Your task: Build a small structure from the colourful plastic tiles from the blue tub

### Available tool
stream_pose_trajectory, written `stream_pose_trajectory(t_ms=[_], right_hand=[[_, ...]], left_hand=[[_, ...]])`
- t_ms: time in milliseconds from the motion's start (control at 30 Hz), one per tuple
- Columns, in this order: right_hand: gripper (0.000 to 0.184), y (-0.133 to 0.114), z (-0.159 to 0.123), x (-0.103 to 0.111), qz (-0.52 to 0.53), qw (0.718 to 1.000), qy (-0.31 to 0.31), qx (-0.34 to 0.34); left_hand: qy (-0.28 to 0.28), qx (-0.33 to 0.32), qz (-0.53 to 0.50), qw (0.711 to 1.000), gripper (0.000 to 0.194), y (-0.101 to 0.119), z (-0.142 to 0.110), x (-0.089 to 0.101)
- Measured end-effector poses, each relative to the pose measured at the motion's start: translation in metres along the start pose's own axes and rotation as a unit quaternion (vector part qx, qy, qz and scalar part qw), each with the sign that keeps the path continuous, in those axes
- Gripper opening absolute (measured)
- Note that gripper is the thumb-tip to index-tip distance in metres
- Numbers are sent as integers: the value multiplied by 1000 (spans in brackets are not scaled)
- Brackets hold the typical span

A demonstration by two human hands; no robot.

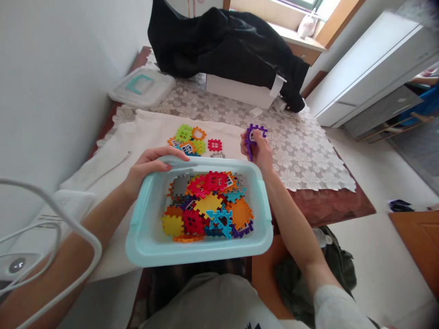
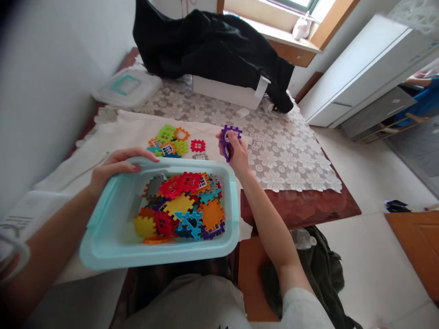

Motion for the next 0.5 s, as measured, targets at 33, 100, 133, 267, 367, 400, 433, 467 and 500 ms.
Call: stream_pose_trajectory(t_ms=[33,100,133,267,367,400,433,467,500], right_hand=[[66,-11,-2,-1,33,999,-19,2],[59,-34,-11,-1,56,997,-52,17],[56,-46,-18,-2,55,995,-70,32],[47,-77,-42,-9,-35,976,-189,99],[71,-75,-42,-12,-60,962,-236,123],[76,-68,-36,-11,-49,967,-216,128],[81,-59,-29,-9,-38,975,-180,128],[83,-47,-22,-6,-37,983,-137,121],[83,-33,-15,-4,-49,987,-114,105]], left_hand=[[0,0,-1,1000,28,0,0,0],[0,-1,-6,1000,28,0,-1,0],[0,-1,-8,1000,27,1,-1,-1],[7,10,-5,1000,28,3,-3,-3],[10,18,-8,1000,28,3,-3,-2],[9,18,-9,1000,27,3,-2,-2],[7,17,-8,1000,28,3,-2,-1],[6,16,-7,1000,28,3,-2,-1],[6,16,-6,1000,28,3,-1,-2]])
Point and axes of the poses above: each hand's wrist, its own z-axis towards the middle knuckle, its own x-axis out of the back of the hand, y = z × x, the point moved 4 cm from there along z, towards the middle knuckle, and after that the axes turned 1 degree about z, right-handed, at the moved point
